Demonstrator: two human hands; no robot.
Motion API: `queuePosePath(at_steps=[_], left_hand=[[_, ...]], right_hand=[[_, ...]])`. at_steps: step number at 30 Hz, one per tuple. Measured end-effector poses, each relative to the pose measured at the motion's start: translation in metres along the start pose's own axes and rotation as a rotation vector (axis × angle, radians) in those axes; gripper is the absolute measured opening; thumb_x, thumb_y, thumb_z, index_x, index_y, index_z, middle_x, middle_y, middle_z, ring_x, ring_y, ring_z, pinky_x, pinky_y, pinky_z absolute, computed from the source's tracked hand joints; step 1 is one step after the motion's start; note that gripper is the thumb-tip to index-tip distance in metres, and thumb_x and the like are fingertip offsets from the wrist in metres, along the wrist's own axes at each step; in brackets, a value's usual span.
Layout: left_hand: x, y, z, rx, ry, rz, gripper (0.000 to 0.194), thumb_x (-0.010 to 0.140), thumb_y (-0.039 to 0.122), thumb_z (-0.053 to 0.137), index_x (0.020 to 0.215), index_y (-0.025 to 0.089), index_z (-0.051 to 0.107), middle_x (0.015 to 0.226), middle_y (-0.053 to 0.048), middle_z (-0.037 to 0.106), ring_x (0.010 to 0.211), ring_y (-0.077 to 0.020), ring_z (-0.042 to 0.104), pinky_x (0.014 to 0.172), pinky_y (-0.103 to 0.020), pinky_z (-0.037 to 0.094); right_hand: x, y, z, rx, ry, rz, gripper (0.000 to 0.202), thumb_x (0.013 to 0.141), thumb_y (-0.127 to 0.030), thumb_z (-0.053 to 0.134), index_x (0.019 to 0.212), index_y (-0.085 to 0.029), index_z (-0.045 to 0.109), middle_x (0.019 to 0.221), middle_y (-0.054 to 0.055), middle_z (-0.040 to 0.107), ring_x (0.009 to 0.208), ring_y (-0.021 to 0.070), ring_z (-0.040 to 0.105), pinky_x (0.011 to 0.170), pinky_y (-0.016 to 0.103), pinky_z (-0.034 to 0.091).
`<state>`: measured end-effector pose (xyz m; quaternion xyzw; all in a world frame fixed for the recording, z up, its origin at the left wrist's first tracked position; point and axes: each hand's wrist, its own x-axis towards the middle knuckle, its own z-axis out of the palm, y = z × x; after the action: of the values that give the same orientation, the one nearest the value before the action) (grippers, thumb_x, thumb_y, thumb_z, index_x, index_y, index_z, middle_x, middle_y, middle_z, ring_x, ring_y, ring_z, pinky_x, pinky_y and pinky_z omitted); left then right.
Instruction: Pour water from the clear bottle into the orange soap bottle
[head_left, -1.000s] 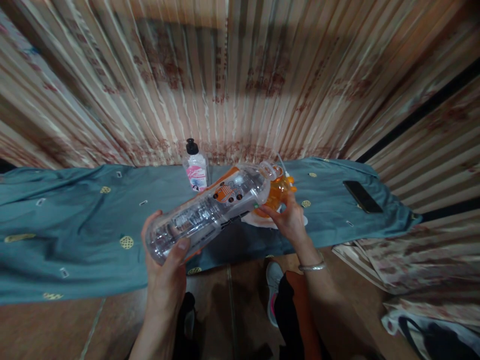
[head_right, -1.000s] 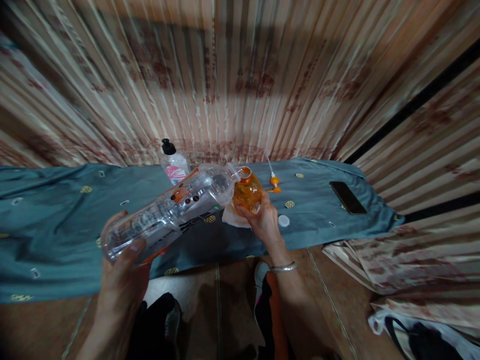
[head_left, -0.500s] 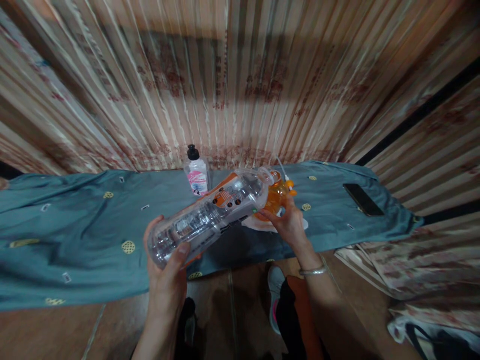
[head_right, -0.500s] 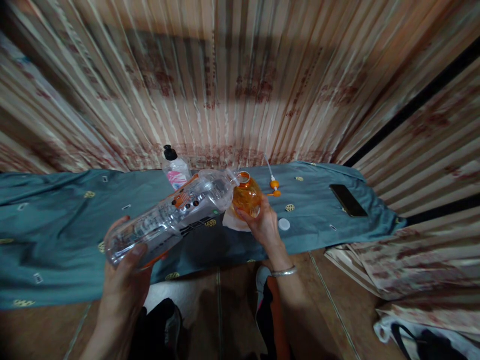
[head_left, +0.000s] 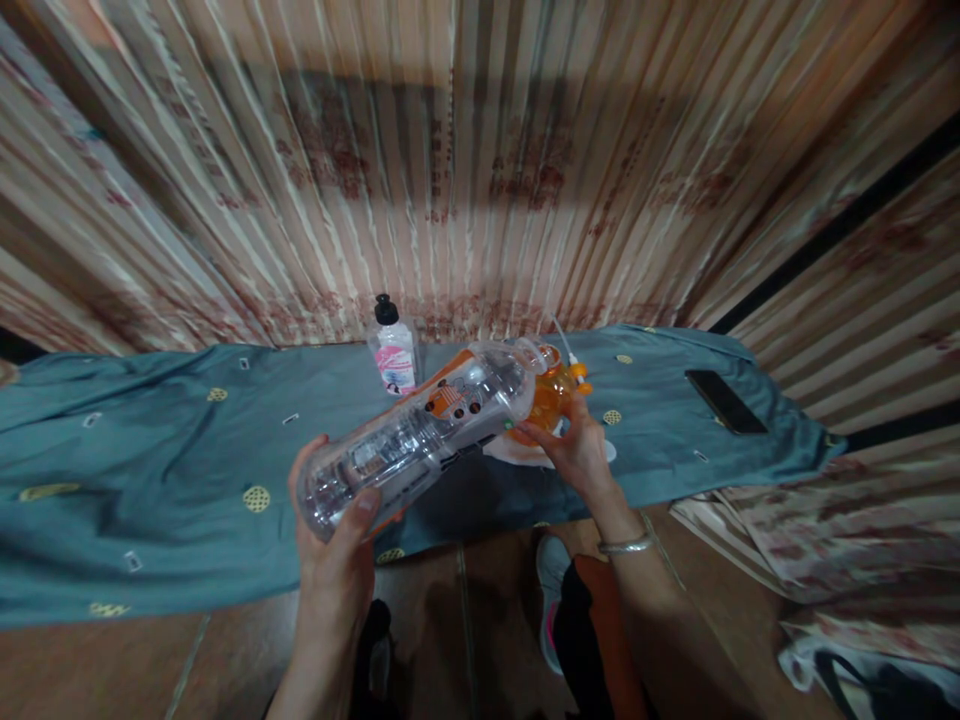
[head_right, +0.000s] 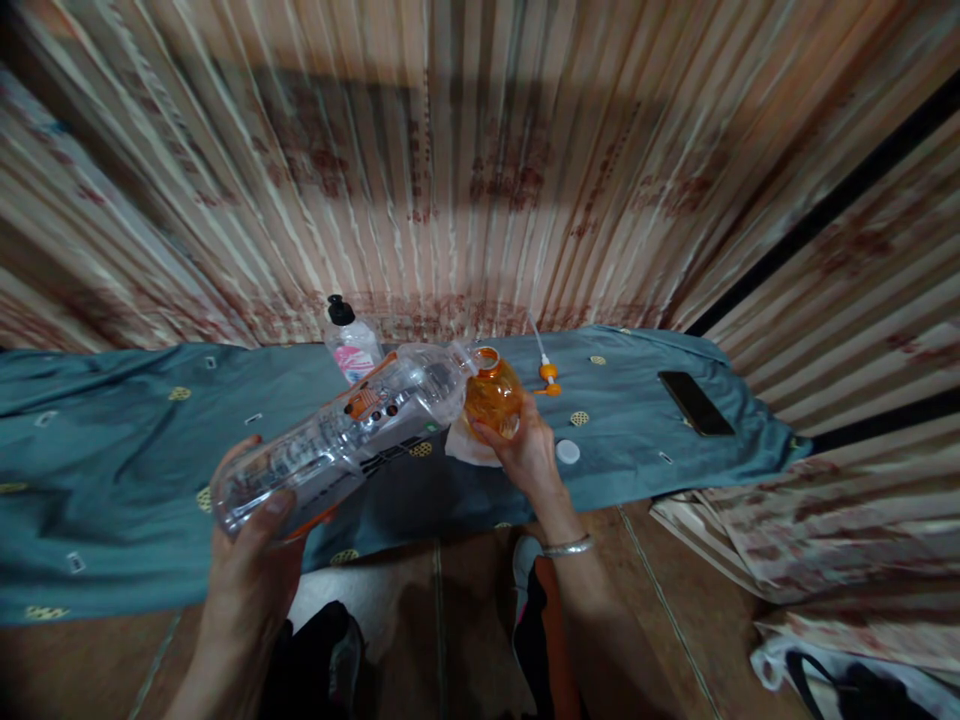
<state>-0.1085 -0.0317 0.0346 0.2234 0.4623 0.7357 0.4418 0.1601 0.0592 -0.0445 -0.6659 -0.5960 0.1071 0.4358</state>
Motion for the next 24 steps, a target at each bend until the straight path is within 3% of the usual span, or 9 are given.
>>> queuePosePath(at_steps=[13,24], left_hand=[[0.0014,-0.0019,-0.0038,0.005,0.009,0.001,0.077,0.062,0.036,0.107,0.130,0.035,0.071,0.115,0.004,0.080,0.091,-0.0162,0.075,0.056,-0.017,0.059],[0.0004,-0.0004,-0.0006,0.013,0.008,0.019,0.079,0.063,0.034,0.105,0.133,0.033,0.067,0.116,0.001,0.081,0.093,-0.0191,0.076,0.060,-0.021,0.063]], right_hand=[[0.0012,0.0030,0.0005,-0.008,-0.011,0.000,0.077,0.080,-0.072,0.086,0.133,-0.020,0.067,0.113,0.018,0.087,0.097,0.0395,0.085,0.080,0.050,0.068],[0.0009,-0.0002,-0.0008,-0.001,-0.022,0.016,0.085,0.079,-0.080,0.083,0.133,-0.017,0.068,0.114,0.021,0.085,0.102,0.0418,0.084,0.086,0.054,0.069]])
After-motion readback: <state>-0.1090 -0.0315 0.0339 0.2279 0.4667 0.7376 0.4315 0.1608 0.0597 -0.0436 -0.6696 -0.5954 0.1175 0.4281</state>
